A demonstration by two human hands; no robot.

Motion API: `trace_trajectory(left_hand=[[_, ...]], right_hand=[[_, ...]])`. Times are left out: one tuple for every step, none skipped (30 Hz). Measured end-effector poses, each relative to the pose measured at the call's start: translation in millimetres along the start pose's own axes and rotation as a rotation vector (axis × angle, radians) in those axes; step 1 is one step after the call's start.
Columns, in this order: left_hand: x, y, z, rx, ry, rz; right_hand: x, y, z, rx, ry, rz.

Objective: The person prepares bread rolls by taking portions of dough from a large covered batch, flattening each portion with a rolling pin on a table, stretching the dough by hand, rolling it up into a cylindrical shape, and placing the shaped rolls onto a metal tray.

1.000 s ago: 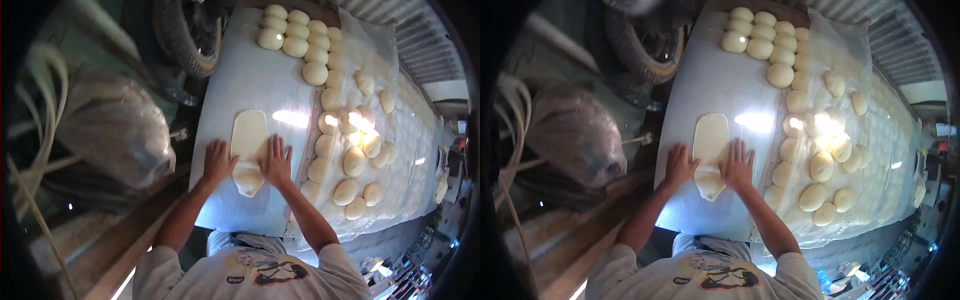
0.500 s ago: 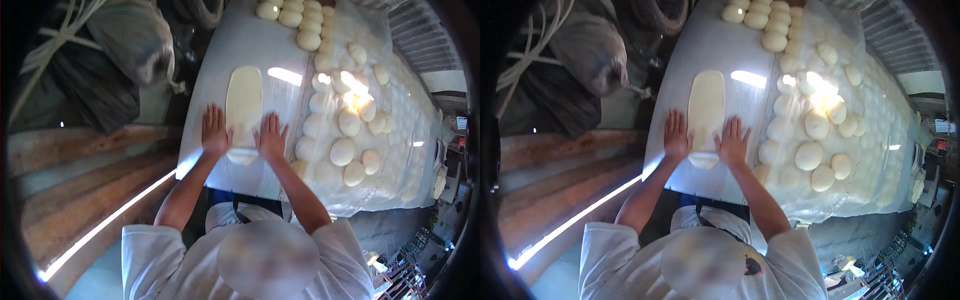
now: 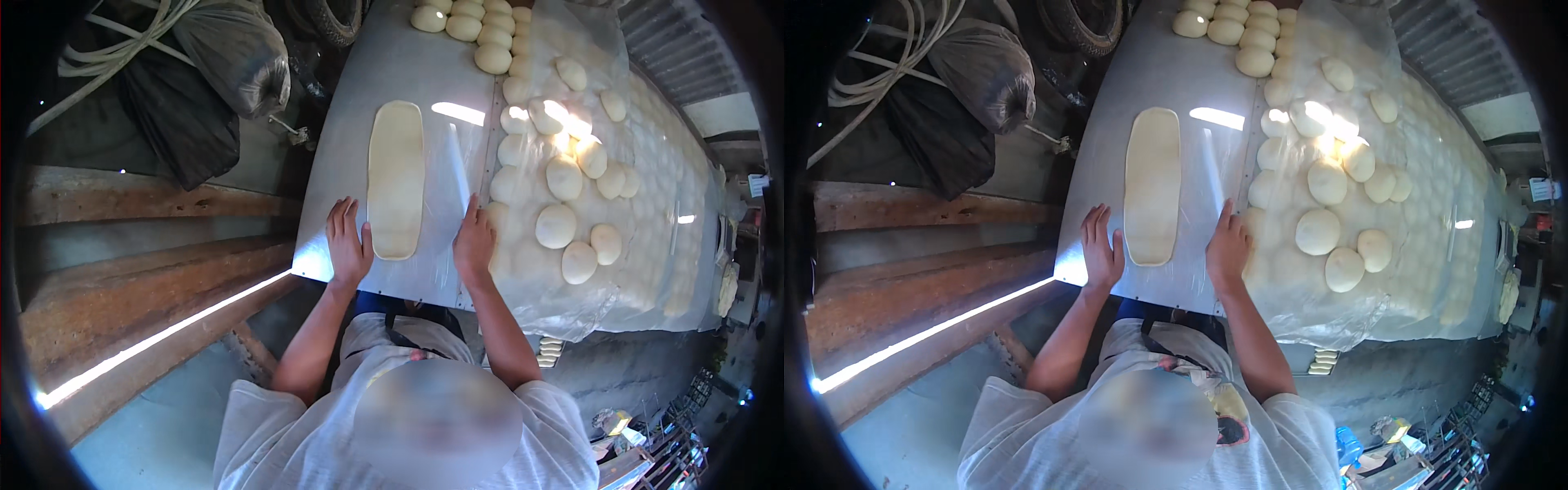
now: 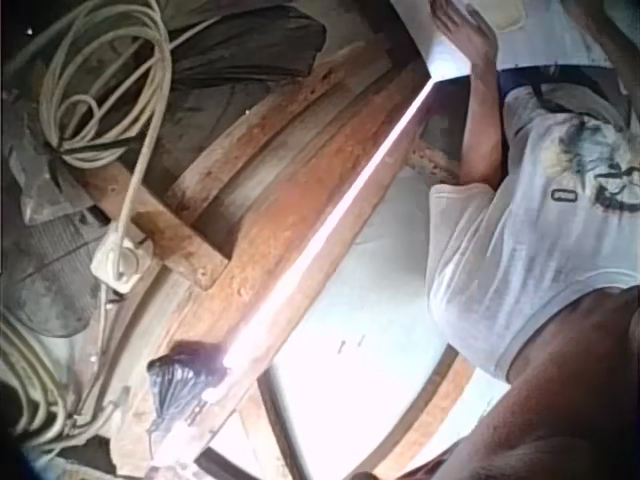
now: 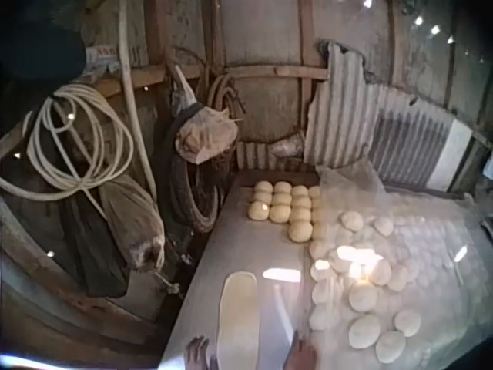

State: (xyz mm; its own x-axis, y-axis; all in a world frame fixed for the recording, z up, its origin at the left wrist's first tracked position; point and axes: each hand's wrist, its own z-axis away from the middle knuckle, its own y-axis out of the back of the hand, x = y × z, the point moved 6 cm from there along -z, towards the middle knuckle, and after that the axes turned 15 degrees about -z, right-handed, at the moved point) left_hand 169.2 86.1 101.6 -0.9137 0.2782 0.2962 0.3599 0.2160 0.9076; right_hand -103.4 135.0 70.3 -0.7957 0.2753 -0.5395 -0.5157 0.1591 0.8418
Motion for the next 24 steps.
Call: trace_trajectory(left_hand=[[-1.9, -3.9, -19.2, 0.004, -0.012, 0.056], [-4.7, -9.3, -38.9, 0.004, -0.008, 0.069], [-11.1, -19.1, -60.2, -0.059, 0.050, 0.150], [-18.3, -32.9, -79.8, -0.162, 0.137, 0.225], [-24.1, -44.7, -101.9, -0.197, 0.188, 0.346], [-24.5, -50.8, -126.1, -0.134, 0.125, 0.356], [-27.7, -64.6, -149.8, -0.162, 0.120, 0.379], [-31.0, -78.8, -173.6, -0.175, 0.124, 0.423], [-34.9, -95.3, -195.2, -0.222, 0.144, 0.399], [-32.1, -103.4, -218.6, -0.149, 0.019, 0.317], [-25.3, -109.6, -237.2, -0.064, -0.149, 0.238], [-29.9, -121.5, -253.7, -0.086, -0.107, 0.229], [-27.0, -130.4, -266.5, -0.106, -0.169, 0.221], [-23.5, -136.6, -274.9, -0.141, -0.244, 0.212], [-24.4, -137.7, -282.2, -0.129, -0.229, 0.226], [-19.4, -134.6, -284.3, -0.124, -0.322, 0.179], [-15.7, -131.9, -284.1, -0.176, -0.385, 0.099], [-13.3, -116.5, -284.6, -0.103, -0.421, 0.138], [-14.8, -112.4, -281.8, -0.314, -0.359, 0.265], [-14.1, -101.0, -280.6, -0.449, -0.305, 0.429], [-12.9, -80.6, -276.7, -0.509, -0.269, 0.584], [-11.7, -62.0, -275.3, -0.577, -0.249, 0.532], [-8.8, -39.1, -270.3, -0.695, -0.158, 0.793], [-4.5, -18.5, -263.7, -0.859, -0.021, 1.004]], right_hand=[[-0.9, -1.7, -23.0, -0.059, -0.059, 0.010], [-3.0, -1.6, -44.6, -0.101, -0.153, 0.071], [-2.5, -5.8, -65.6, -0.183, -0.299, 0.157], [-18.9, -3.0, -89.1, -0.127, -0.244, 0.124], [-35.4, -5.0, -113.2, -0.125, -0.179, 0.198], [-52.9, -10.0, -135.5, -0.156, -0.144, 0.280], [-66.9, -20.6, -162.1, -0.195, -0.142, 0.104], [-89.0, -29.8, -188.8, -0.157, -0.008, -0.014], [-105.6, -40.0, -214.1, -0.108, 0.120, -0.121], [-124.9, -42.7, -231.5, 0.058, 0.308, -0.273], [-128.8, -60.2, -249.4, -0.028, 0.268, -0.272], [-137.3, -67.1, -258.4, -0.011, 0.314, -0.364], [-135.3, -79.3, -267.4, -0.071, 0.258, -0.322], [-128.9, -92.8, -271.1, -0.192, 0.134, -0.204], [-116.5, -101.3, -269.4, -0.321, -0.001, -0.038], [-113.7, -97.7, -267.4, -0.308, 0.020, -0.066], [-114.2, -83.6, -262.7, -0.238, 0.098, -0.182], [-115.4, -68.9, -259.0, -0.204, 0.205, -0.291], [-121.7, -41.5, -250.7, -0.116, 0.381, -0.506], [-116.9, -24.1, -250.2, -0.135, 0.346, -0.494], [-118.0, -14.5, -245.2, -0.384, 0.278, -0.666], [-120.5, 1.6, -243.3, -0.548, 0.213, -0.858], [-125.6, 16.2, -240.7, -0.714, 0.148, -0.866], [-128.7, 37.7, -242.2, -0.728, 0.059, -0.899]])
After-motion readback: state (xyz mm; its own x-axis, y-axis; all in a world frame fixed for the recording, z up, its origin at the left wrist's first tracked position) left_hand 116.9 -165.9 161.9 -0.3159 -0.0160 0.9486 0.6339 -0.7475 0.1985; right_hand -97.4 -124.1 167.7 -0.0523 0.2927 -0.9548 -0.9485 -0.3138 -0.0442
